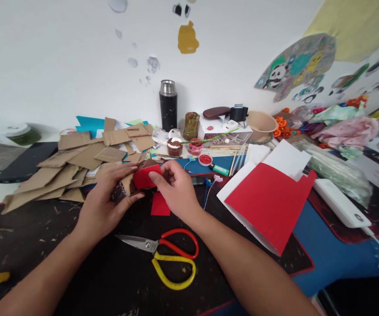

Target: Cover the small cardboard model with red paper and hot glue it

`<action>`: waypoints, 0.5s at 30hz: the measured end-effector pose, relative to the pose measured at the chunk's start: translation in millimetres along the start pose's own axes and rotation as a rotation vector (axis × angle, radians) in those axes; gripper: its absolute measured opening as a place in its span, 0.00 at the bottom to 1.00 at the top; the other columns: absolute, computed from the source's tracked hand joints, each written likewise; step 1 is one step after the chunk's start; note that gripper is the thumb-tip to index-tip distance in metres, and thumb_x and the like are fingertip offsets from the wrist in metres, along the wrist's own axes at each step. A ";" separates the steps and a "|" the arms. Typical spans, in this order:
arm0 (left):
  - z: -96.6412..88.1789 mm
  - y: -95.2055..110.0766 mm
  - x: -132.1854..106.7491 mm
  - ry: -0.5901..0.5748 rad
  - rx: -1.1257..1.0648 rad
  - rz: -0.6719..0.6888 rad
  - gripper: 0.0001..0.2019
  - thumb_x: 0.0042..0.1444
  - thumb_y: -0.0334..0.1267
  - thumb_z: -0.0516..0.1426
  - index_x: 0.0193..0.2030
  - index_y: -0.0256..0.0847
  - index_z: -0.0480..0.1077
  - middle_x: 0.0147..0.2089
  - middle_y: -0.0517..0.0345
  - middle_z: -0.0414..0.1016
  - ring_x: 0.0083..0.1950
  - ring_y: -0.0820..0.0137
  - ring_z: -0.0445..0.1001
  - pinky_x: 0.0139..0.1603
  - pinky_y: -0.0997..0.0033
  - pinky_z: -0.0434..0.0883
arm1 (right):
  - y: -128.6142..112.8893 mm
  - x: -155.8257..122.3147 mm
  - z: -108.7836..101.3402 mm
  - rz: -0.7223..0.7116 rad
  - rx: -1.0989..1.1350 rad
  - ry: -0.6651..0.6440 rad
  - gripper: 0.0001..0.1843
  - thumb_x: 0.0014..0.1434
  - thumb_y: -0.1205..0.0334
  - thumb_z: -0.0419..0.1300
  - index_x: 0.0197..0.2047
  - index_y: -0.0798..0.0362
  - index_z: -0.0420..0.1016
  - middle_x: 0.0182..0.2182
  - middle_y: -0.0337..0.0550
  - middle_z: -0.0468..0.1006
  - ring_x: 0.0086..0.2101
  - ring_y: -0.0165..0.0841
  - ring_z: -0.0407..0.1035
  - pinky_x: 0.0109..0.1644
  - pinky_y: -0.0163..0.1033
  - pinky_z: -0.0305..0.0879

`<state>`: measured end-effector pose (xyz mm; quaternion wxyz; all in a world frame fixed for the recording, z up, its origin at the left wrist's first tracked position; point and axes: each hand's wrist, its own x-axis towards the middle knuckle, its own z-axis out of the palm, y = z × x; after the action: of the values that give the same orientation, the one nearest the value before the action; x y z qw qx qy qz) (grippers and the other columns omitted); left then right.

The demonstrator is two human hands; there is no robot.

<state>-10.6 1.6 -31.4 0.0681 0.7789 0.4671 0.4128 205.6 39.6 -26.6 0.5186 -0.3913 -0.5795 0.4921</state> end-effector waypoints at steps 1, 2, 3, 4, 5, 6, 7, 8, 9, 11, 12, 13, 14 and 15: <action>0.3 -0.5 -0.4 0.002 -0.004 0.001 0.26 0.74 0.49 0.67 0.74 0.57 0.69 0.72 0.48 0.80 0.75 0.47 0.78 0.76 0.38 0.76 | 0.2 0.0 0.1 0.000 0.008 0.001 0.20 0.67 0.43 0.70 0.36 0.45 0.68 0.29 0.31 0.69 0.30 0.33 0.64 0.36 0.39 0.64; 0.5 -0.8 -0.7 0.005 -0.008 0.003 0.26 0.74 0.49 0.66 0.75 0.57 0.69 0.72 0.48 0.80 0.75 0.46 0.78 0.76 0.38 0.75 | 0.4 0.1 0.3 -0.002 0.017 0.002 0.20 0.67 0.44 0.70 0.36 0.45 0.68 0.29 0.31 0.69 0.30 0.33 0.63 0.36 0.39 0.64; 0.6 -0.9 -0.9 0.007 -0.011 0.006 0.25 0.74 0.49 0.66 0.74 0.57 0.69 0.72 0.47 0.80 0.75 0.46 0.78 0.77 0.37 0.75 | 0.6 0.1 0.5 -0.003 0.025 0.004 0.19 0.67 0.44 0.70 0.36 0.45 0.68 0.29 0.31 0.68 0.30 0.33 0.63 0.36 0.39 0.63; 0.7 -0.9 -1.0 0.006 -0.012 0.008 0.25 0.74 0.49 0.66 0.74 0.57 0.70 0.72 0.47 0.80 0.75 0.45 0.78 0.77 0.36 0.75 | 0.9 0.3 0.7 -0.002 0.031 0.003 0.19 0.66 0.45 0.70 0.35 0.45 0.68 0.29 0.31 0.68 0.29 0.33 0.63 0.35 0.39 0.63; 0.8 -0.8 -0.9 0.007 -0.012 0.011 0.25 0.74 0.49 0.66 0.74 0.57 0.70 0.72 0.47 0.80 0.75 0.45 0.78 0.77 0.35 0.75 | 1.0 0.4 0.9 0.003 0.035 0.001 0.19 0.66 0.45 0.70 0.35 0.44 0.67 0.28 0.31 0.68 0.29 0.33 0.63 0.35 0.39 0.63; 0.8 -0.7 -0.6 0.009 -0.009 0.015 0.25 0.74 0.49 0.67 0.73 0.56 0.70 0.71 0.47 0.81 0.74 0.44 0.79 0.76 0.34 0.75 | 1.1 0.6 1.0 0.011 0.039 -0.002 0.19 0.65 0.44 0.70 0.35 0.44 0.67 0.28 0.31 0.68 0.29 0.33 0.63 0.35 0.39 0.63; 0.9 -0.7 -0.3 0.010 -0.006 0.021 0.24 0.73 0.49 0.67 0.72 0.56 0.71 0.70 0.47 0.81 0.73 0.44 0.79 0.76 0.34 0.75 | 1.1 0.7 1.0 0.020 0.041 -0.008 0.19 0.65 0.44 0.70 0.35 0.44 0.67 0.28 0.31 0.68 0.29 0.33 0.63 0.34 0.39 0.63; 1.0 -0.6 0.1 0.013 -0.004 0.030 0.24 0.73 0.49 0.68 0.72 0.55 0.71 0.69 0.47 0.82 0.72 0.45 0.80 0.75 0.35 0.76 | 1.0 0.9 0.9 0.029 0.041 -0.014 0.19 0.65 0.44 0.70 0.35 0.44 0.67 0.28 0.31 0.68 0.29 0.33 0.64 0.34 0.39 0.64; 1.2 -0.6 0.5 0.018 -0.002 0.042 0.23 0.73 0.48 0.68 0.71 0.55 0.71 0.68 0.47 0.82 0.71 0.46 0.81 0.74 0.36 0.76 | 0.8 0.9 0.7 0.035 0.039 -0.018 0.19 0.65 0.44 0.70 0.35 0.44 0.68 0.28 0.32 0.69 0.29 0.33 0.65 0.35 0.39 0.65; 1.5 -0.7 1.3 0.031 0.006 0.066 0.22 0.72 0.48 0.69 0.69 0.54 0.72 0.67 0.48 0.83 0.70 0.47 0.82 0.73 0.38 0.77 | 0.3 0.7 0.4 0.037 0.036 -0.020 0.18 0.65 0.45 0.70 0.35 0.44 0.68 0.29 0.32 0.70 0.30 0.34 0.66 0.35 0.39 0.66; 1.5 -0.7 1.7 0.037 0.011 0.075 0.22 0.72 0.47 0.69 0.68 0.54 0.72 0.67 0.48 0.83 0.70 0.47 0.82 0.73 0.39 0.78 | 0.2 0.4 0.3 0.036 0.038 -0.018 0.18 0.65 0.45 0.70 0.36 0.45 0.69 0.29 0.32 0.70 0.30 0.34 0.67 0.36 0.39 0.67; 1.6 -0.7 1.9 0.043 0.016 0.082 0.22 0.72 0.47 0.69 0.68 0.54 0.72 0.66 0.48 0.83 0.70 0.48 0.82 0.72 0.40 0.78 | 0.0 0.0 0.2 0.035 0.043 -0.016 0.18 0.65 0.46 0.71 0.36 0.45 0.69 0.29 0.33 0.71 0.30 0.34 0.67 0.36 0.39 0.67; 1.5 -0.8 2.1 0.045 0.022 0.086 0.21 0.72 0.46 0.69 0.67 0.53 0.72 0.66 0.48 0.83 0.70 0.48 0.82 0.72 0.40 0.78 | -0.2 -0.4 0.2 0.034 0.049 -0.013 0.18 0.65 0.46 0.71 0.36 0.45 0.70 0.28 0.33 0.71 0.30 0.34 0.67 0.36 0.39 0.67; 1.4 -0.9 2.1 0.043 0.027 0.087 0.21 0.72 0.46 0.69 0.67 0.53 0.72 0.66 0.48 0.83 0.70 0.48 0.82 0.72 0.40 0.78 | -0.5 -0.8 0.1 0.035 0.056 -0.011 0.18 0.65 0.46 0.71 0.35 0.45 0.70 0.28 0.33 0.72 0.30 0.34 0.68 0.36 0.39 0.68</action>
<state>-9.7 4.2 -31.5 0.0294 0.7902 0.4399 0.4256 205.7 38.7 -26.3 0.5174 -0.3843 -0.5613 0.5191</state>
